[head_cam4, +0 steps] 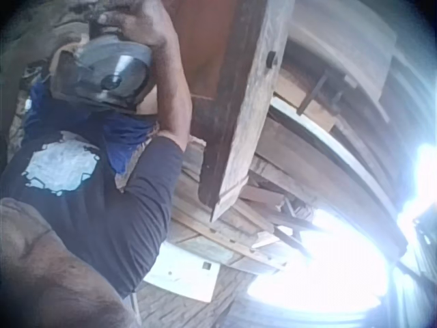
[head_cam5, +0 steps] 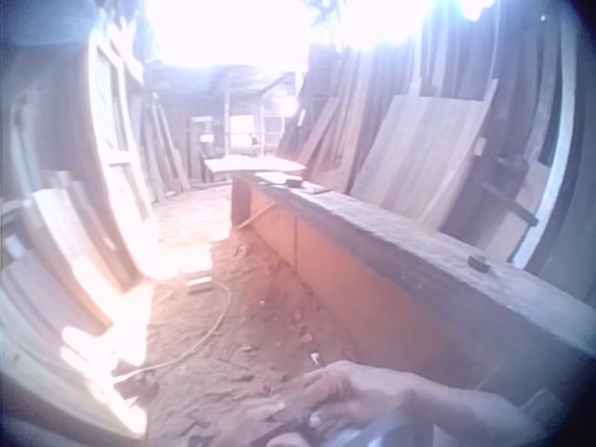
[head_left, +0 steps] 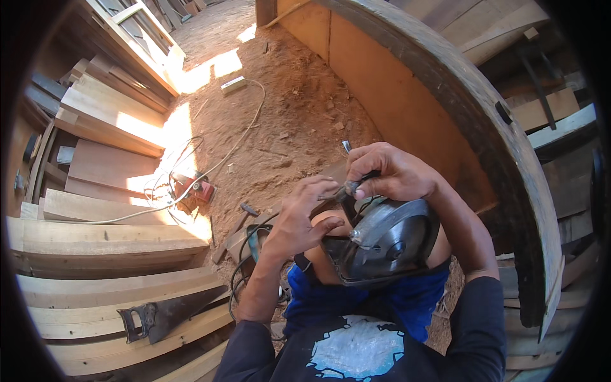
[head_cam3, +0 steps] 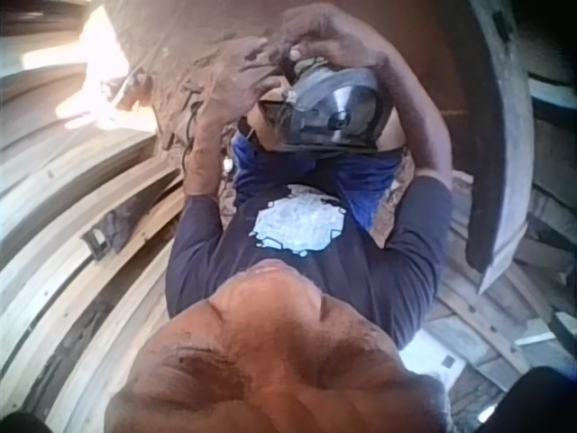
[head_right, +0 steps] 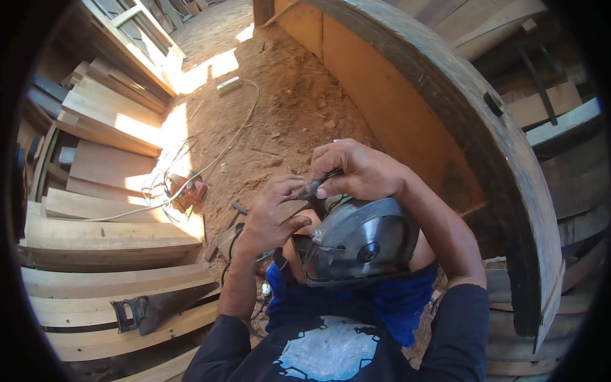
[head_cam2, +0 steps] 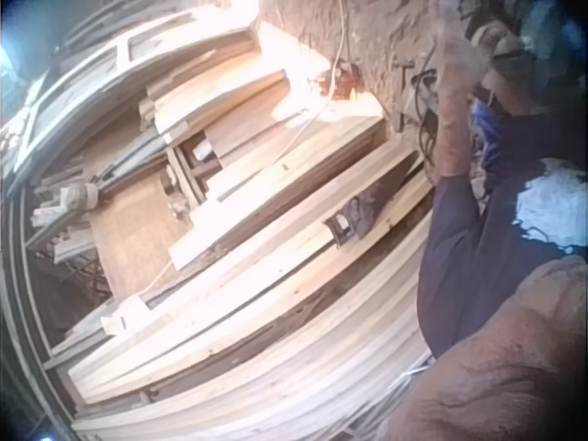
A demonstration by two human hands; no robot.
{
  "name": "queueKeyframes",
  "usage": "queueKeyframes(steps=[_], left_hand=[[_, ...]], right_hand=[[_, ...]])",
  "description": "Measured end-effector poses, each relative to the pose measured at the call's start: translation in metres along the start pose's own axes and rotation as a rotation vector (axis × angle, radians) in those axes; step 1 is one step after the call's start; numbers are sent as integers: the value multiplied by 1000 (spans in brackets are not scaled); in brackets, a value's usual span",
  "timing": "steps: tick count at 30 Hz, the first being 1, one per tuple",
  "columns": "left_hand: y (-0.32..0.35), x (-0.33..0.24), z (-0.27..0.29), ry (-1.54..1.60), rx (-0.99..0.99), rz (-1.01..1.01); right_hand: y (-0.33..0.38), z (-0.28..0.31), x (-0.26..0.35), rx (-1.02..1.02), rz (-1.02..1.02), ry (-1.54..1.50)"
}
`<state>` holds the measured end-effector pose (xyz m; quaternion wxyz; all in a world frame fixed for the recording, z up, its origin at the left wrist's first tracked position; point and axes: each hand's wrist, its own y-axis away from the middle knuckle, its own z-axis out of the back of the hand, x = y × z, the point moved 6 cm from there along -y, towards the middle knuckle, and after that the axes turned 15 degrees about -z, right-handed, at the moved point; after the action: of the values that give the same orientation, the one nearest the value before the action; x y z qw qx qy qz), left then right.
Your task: The person unscrews the base of a circular saw and manipulates the internal wires and components.
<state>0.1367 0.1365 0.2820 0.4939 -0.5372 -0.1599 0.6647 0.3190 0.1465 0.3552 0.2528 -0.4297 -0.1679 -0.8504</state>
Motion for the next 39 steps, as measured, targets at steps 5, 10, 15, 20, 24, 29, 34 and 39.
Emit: queueKeyframes(steps=[5,10,15,20,24,29,34,39], left_hand=[[12,19,-28,173,141,189],[3,12,-20,142,-153,39],[-4,-8,-9,-96,-163,-105],[-15,-15,0,75,-162,8],[-12,-13,-9,204,-244,85],[-45,-51,1,-178,1,-259],[-44,-44,0,-195,58,-267],[-27,-36,-1,-148,-66,-206]], right_hand=[[5,-8,6,19,26,-11],[7,-11,6,11,13,10],[6,-7,2,-19,-44,47],[12,-10,9,2,-131,-85],[19,-9,14,-148,-133,-96],[17,-7,13,-143,-258,-24],[15,-7,9,-131,-152,-51],[11,-6,17,-115,-160,54]])
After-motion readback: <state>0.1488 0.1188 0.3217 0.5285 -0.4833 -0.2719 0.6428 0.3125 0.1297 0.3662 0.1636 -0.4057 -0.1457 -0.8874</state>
